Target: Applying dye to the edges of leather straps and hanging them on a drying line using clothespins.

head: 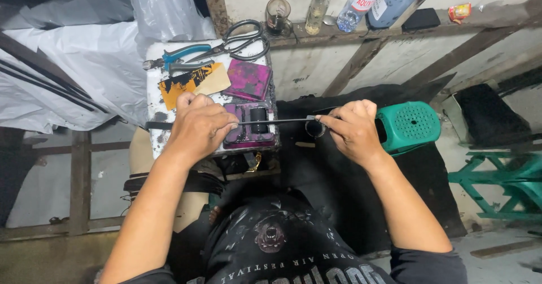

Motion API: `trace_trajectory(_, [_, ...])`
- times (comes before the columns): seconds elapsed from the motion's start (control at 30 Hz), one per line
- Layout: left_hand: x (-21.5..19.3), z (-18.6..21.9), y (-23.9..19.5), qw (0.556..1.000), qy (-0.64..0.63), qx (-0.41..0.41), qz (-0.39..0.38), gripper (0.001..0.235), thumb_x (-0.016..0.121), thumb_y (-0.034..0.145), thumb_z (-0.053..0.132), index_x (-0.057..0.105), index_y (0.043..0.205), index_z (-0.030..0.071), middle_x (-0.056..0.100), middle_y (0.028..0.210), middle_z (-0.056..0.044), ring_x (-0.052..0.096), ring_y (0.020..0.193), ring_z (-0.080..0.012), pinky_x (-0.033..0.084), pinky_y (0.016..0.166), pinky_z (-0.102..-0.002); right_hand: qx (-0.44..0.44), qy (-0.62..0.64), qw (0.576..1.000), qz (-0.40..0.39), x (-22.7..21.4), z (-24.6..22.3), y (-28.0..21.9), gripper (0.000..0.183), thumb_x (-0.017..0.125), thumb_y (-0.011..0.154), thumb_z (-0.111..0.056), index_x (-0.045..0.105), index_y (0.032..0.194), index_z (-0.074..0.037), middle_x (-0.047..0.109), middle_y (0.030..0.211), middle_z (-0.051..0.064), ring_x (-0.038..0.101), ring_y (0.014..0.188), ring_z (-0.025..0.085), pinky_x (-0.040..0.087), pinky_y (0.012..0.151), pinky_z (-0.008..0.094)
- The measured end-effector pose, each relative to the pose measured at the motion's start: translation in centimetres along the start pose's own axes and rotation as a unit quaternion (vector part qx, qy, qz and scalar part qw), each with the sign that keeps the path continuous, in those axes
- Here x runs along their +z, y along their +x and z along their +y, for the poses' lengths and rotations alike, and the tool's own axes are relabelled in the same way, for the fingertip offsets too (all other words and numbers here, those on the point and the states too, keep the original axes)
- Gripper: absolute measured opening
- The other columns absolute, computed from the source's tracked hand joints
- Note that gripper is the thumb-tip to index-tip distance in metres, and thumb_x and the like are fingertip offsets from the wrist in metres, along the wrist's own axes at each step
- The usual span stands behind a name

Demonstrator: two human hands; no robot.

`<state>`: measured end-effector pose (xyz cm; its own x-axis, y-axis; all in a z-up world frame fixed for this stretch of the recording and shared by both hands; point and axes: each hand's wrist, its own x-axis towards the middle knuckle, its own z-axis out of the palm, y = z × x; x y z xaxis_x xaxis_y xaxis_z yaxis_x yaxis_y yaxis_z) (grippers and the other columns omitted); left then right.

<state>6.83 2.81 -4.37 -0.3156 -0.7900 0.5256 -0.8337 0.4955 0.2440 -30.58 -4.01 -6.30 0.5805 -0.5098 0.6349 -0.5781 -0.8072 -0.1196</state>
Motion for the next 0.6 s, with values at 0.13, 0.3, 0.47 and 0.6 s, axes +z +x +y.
trace_trajectory(0.13, [0.5,0.7,1.0,1.0,-0.011,0.008,-0.007,0.003,0.079,0.088,0.027,0.077,0.088,0.029,0.068,0.076,0.011,0.058,0.089,-0.0145,0.034,0.097,-0.041,0.018,-0.017,1.0,-0.001,-0.3,0.8,-1.1,0.018,0.067,0.098,-0.017,0.078,0.105,-0.028,0.067,0.092,-0.006,0.059,0.093,0.019,0.035,0.091,0.039])
trace_trajectory(0.3, [1.4,1.1,1.8,0.999,-0.016,0.034,-0.005,0.003,0.078,0.088,0.027,0.076,0.087,0.029,0.067,0.076,0.01,0.058,0.087,-0.0151,0.034,0.096,-0.041,0.036,-0.032,0.999,0.001,-0.7,1.6,-2.0,0.018,0.067,0.098,-0.014,0.079,0.104,-0.027,0.069,0.093,-0.005,0.06,0.095,0.019,0.035,0.091,0.038])
trace_trajectory(0.47, [2.2,1.6,2.6,0.999,-0.034,0.041,-0.011,0.004,0.078,0.087,0.025,0.075,0.086,0.028,0.066,0.075,0.009,0.058,0.085,-0.0158,0.035,0.095,-0.041,0.054,-0.036,0.998,0.002,-0.6,2.5,-2.8,0.019,0.068,0.098,-0.013,0.079,0.102,-0.027,0.069,0.092,-0.006,0.061,0.095,0.018,0.036,0.091,0.038])
trace_trajectory(0.6, [2.4,1.8,3.5,0.997,-0.066,0.033,-0.034,0.007,0.081,0.084,0.023,0.076,0.086,0.028,0.066,0.072,0.01,0.058,0.084,-0.0156,0.034,0.096,-0.041,0.068,0.017,0.998,-0.003,-0.9,3.3,-2.8,0.018,0.069,0.097,-0.009,0.08,0.099,-0.023,0.071,0.088,-0.006,0.063,0.095,0.018,0.037,0.091,0.037])
